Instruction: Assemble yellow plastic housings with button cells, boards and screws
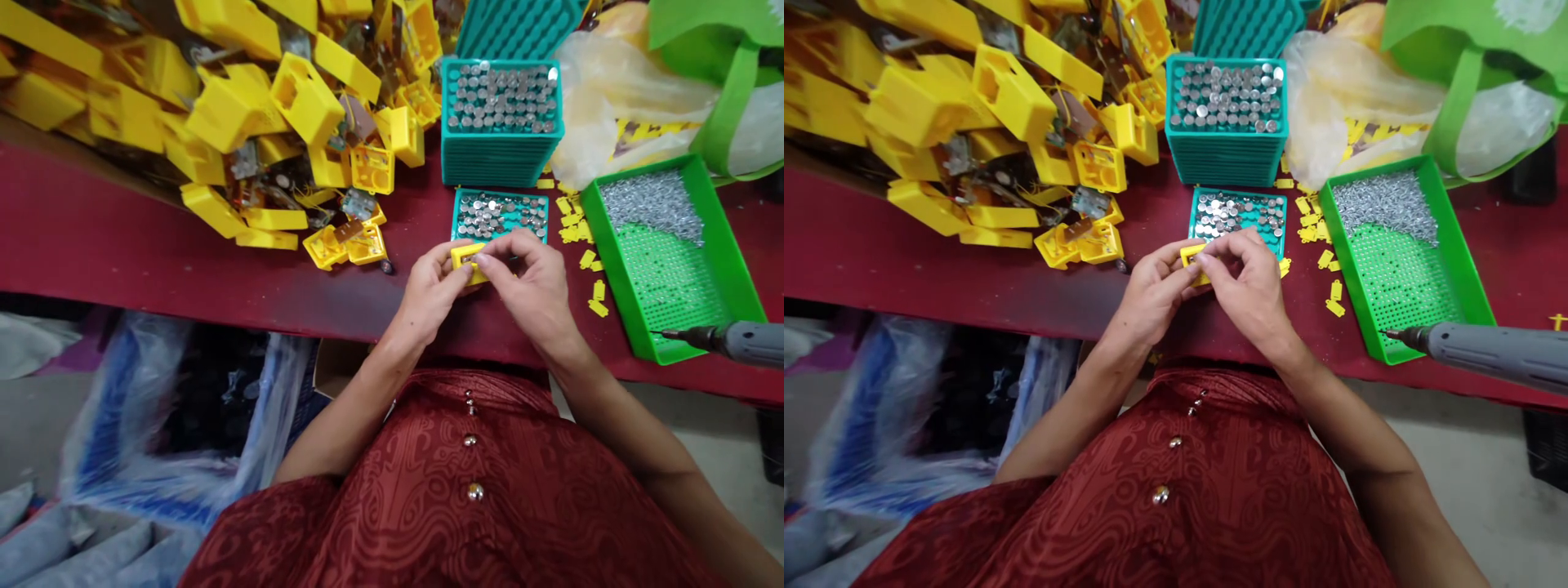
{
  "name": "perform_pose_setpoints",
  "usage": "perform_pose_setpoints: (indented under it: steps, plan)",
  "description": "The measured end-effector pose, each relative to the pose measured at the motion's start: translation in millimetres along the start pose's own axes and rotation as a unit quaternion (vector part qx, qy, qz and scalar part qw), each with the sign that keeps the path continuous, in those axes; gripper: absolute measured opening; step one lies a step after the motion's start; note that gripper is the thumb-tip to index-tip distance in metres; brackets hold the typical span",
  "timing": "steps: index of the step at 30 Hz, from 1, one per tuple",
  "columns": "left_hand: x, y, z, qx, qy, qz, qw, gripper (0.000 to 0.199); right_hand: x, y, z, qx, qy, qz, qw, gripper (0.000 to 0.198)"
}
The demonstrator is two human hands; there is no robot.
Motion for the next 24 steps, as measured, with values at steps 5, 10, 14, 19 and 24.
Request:
perform_pose_setpoints:
  steps: [5, 10, 14, 19, 24]
  plan:
    - [5, 1, 5, 0.032, -0.018, 0.03, 0.999, 0.035, 3, 3, -9, 0.024, -0.003, -0.017, 1.0, 0.011]
    - [4, 4, 7, 0.083, -0.121, 0.006, 0.989, 0.037, 3, 6, -12, 0.067, -0.006, -0.017, 0.998, 0.013]
    - [5, 8, 6, 0.134, -0.223, -0.03, 0.965, 0.038, 4, 8, -13, 0.07, 0.024, -0.018, 0.997, 0.014]
    - [9, 7, 6, 0.138, -0.223, 0.012, 0.965, 0.036, 0, 3, -10, 0.017, 0.071, 0.019, 0.997, 0.014]
    - [8, 5, 2, 0.095, -0.183, 0.064, 0.977, 0.041, -10, -11, -18, 0.056, 0.102, 0.051, 0.992, 0.028]
Point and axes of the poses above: each hand's wrist, its own y-axis away from the middle knuckle, its own x-axis out of the palm, z = x × y, the point moved 5 cm from there along -y, towards the middle knuckle, and after that the axes turned 9 degrees about y, right-handed, at the moved point
